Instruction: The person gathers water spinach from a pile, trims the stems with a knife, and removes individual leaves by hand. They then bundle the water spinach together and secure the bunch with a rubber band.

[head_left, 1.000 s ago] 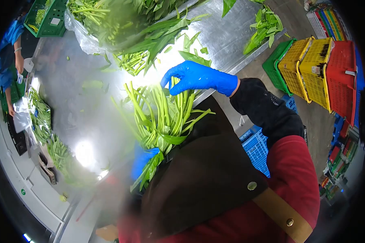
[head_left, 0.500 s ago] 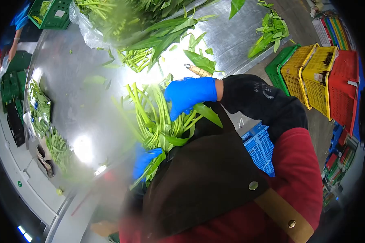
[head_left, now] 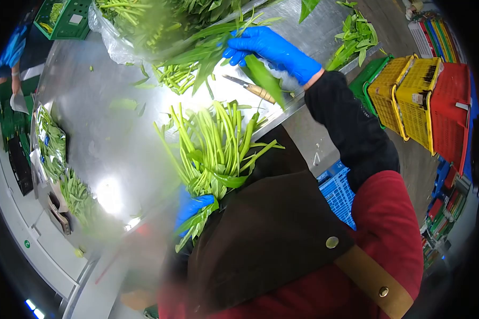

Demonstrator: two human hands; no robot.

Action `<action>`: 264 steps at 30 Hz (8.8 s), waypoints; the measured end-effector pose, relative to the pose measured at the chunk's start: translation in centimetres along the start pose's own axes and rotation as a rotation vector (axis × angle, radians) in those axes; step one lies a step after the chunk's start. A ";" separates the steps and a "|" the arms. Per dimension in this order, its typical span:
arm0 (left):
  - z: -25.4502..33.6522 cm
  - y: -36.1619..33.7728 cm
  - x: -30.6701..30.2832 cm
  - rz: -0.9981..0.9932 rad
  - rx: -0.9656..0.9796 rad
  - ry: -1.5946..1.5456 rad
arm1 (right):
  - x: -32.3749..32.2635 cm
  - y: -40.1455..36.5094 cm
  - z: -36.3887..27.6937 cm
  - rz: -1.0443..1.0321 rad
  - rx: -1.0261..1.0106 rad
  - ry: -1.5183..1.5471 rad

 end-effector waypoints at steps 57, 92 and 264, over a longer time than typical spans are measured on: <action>0.4 0.1 2.2 -0.058 0.102 0.150 | 4.2 -1.2 -6.9 0.296 -0.324 -0.631; 0.6 -0.7 0.7 0.056 -0.077 0.203 | 9.4 -4.0 0.8 -0.551 0.202 0.037; 12.0 -6.2 -6.1 0.625 0.917 -0.375 | 14.1 -3.5 -9.4 -0.255 0.133 0.350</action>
Point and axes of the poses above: each hand's wrist, its own y-axis towards the middle knuckle, its own x-axis out of the palm, z = x × y, the point moved 5 cm from there along y, towards the middle knuckle, and after that the axes turned 11 degrees about -y, right-handed, at the moved point
